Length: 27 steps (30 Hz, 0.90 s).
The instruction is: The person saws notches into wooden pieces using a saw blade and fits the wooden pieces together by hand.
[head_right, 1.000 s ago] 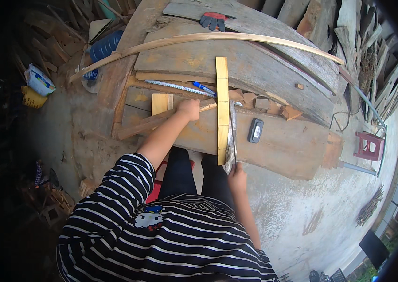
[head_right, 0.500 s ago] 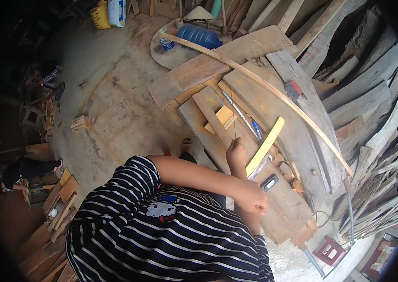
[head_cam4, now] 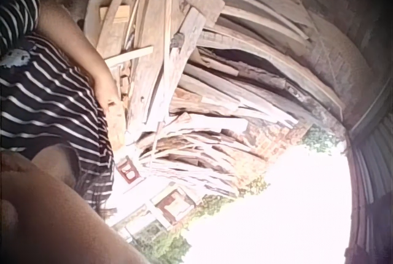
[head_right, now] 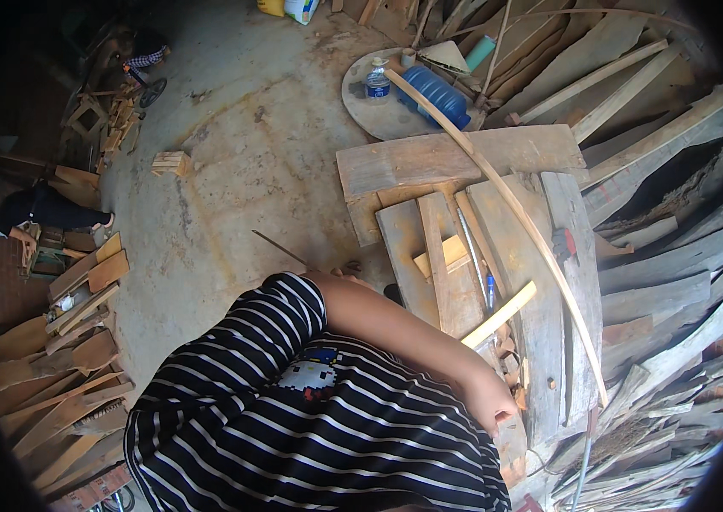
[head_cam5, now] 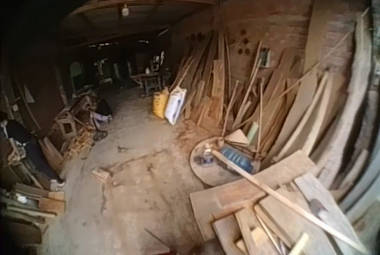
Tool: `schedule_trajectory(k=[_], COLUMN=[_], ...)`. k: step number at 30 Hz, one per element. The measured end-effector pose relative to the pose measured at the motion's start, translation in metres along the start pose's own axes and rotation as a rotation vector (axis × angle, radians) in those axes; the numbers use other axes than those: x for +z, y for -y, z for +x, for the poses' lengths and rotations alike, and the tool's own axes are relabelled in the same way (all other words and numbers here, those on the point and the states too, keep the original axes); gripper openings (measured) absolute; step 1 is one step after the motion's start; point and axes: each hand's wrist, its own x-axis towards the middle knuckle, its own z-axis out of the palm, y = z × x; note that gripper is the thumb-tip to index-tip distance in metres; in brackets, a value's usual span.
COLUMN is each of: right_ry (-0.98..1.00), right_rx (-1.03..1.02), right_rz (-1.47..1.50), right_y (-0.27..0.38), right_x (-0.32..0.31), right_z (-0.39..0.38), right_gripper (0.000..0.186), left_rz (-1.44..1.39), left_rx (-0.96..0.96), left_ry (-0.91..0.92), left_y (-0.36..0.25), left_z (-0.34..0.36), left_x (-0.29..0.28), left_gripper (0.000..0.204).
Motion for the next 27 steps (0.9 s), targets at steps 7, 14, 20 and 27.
schedule_trajectory(k=[7, 14, 20, 27], right_ry=[0.005, 0.004, 0.007, 0.002], right_rx=[-0.031, -0.037, -0.052, -0.068], right_rz=[-0.044, -0.046, -0.054, -0.061], right_y=[0.0, -0.009, -0.012, -0.013], right_x=[0.006, 0.006, 0.007, 0.009], right_z=[0.004, 0.002, 0.001, -0.001], right_gripper=[0.027, 0.026, 0.025, 0.025], left_rz=[-0.133, 0.026, -0.181, -0.114], left_rx=[0.259, -0.009, 0.079, 0.168], left_ry=[0.057, 0.128, 0.051, 0.055], left_y=[-0.003, -0.028, -0.031, -0.009], left_z=[0.005, -0.006, -0.015, -0.016], left_x=[-0.002, -0.023, -0.021, -0.023], left_gripper=[0.05, 0.041, 0.034, 0.027])
